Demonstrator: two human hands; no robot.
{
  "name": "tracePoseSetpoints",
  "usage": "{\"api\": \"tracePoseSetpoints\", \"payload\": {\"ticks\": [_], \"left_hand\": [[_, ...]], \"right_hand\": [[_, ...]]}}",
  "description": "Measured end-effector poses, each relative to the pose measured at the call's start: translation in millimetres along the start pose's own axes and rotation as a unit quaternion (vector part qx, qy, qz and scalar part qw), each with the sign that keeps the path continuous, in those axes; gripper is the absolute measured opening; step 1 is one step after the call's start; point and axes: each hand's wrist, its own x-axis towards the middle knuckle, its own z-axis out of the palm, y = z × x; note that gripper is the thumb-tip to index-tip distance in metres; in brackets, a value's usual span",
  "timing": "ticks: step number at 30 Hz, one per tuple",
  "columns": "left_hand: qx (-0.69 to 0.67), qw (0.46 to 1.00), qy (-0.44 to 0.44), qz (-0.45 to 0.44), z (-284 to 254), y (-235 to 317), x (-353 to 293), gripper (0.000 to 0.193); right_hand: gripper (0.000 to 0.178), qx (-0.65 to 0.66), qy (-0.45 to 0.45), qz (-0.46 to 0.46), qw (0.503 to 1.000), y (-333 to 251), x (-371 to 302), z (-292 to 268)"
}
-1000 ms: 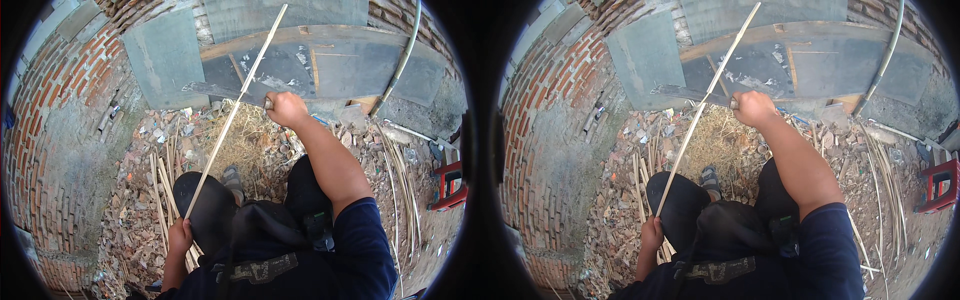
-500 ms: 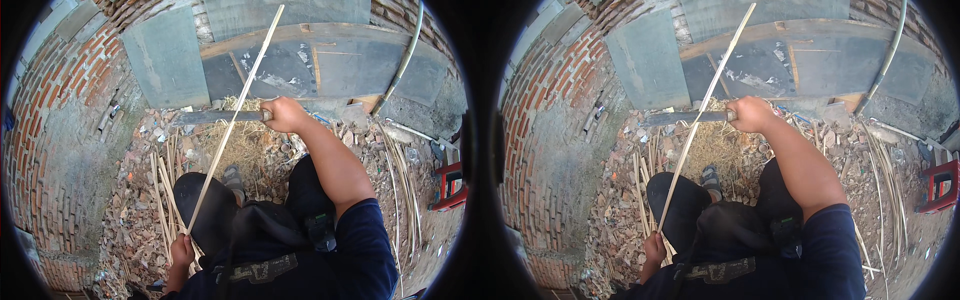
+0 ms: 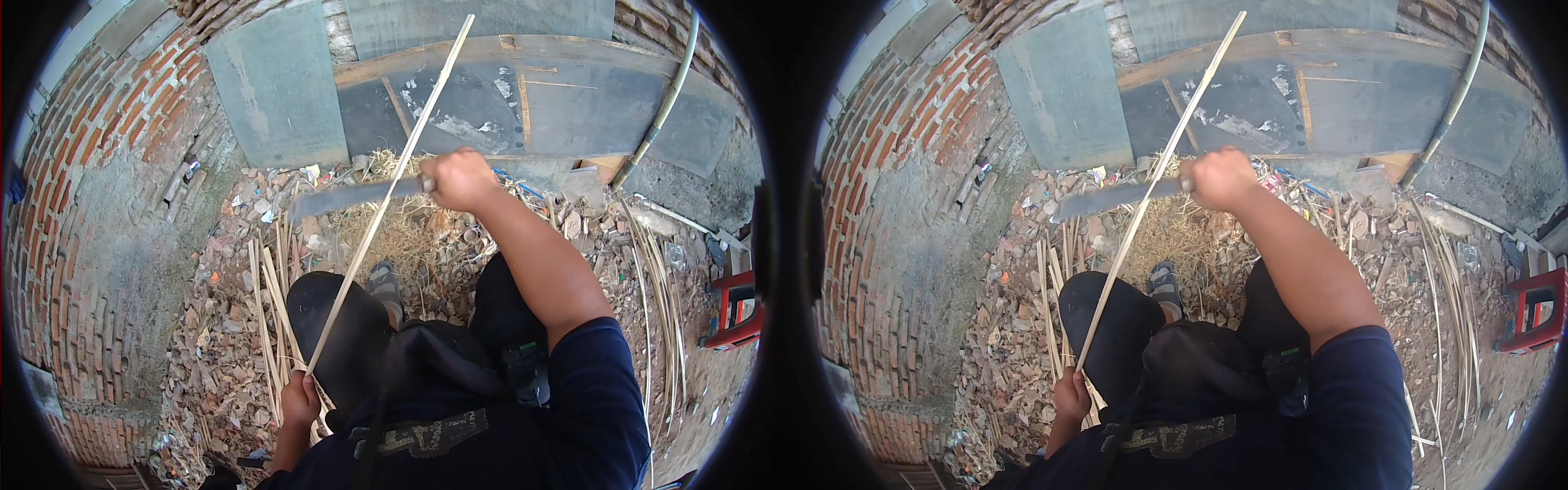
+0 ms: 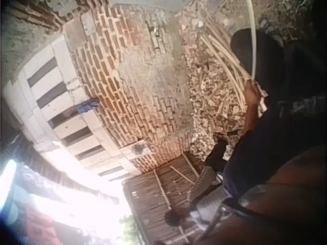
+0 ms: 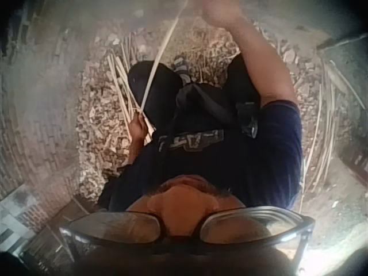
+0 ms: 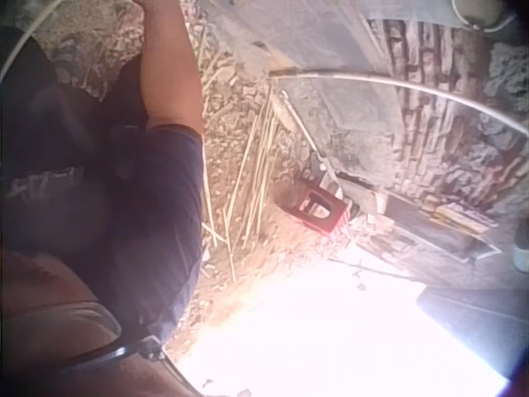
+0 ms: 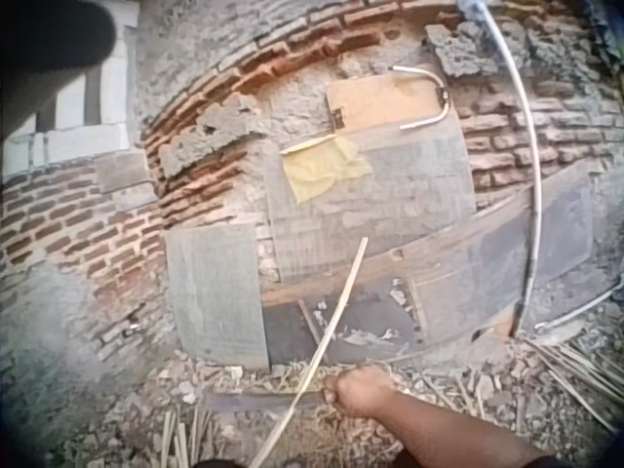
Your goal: The person shaves a long bamboo strip using a large knife by pulling the blade along the length of the bamboo while holding it against their lap.
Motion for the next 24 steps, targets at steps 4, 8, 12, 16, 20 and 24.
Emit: {"api": "tracePoseSetpoints", "payload": {"ticks": [4,8,12,16,20,24], "left_hand": [[-0.017,1.000,-0.003,0.015,-1.6,8.7,9.5,0.033],[-0.024,0.999,-0.014,0.020,-14.8,16.2,12.5,0.029],[-0.045,0.997,0.031,0.055,-23.6,25.9,22.9,0.029],[-0.067,0.997,0.013,0.026,-25.5,42.7,30.1,0.032],[-0.083,0.997,0.001,-0.005,-9.1,28.3,22.5,0.036],[-0.130,0.991,-0.006,-0.012,-12.8,33.4,16.1,0.037]], "right_hand": [[0.023,-0.056,-0.012,0.080,0.995,19.6,-0.4,-4.1],[0.023,-0.053,0.009,0.068,0.996,14.9,-6.2,-9.4],[0.021,-0.063,0.094,0.035,0.993,14.6,-8.2,-10.3],[0.018,-0.056,0.146,0.017,0.988,8.9,-8.2,-11.1],[0.017,-0.044,0.125,0.019,0.991,3.4,-6.0,-9.6],[0.019,-0.061,0.055,0.032,0.996,1.3,-7.9,-7.4]]}}
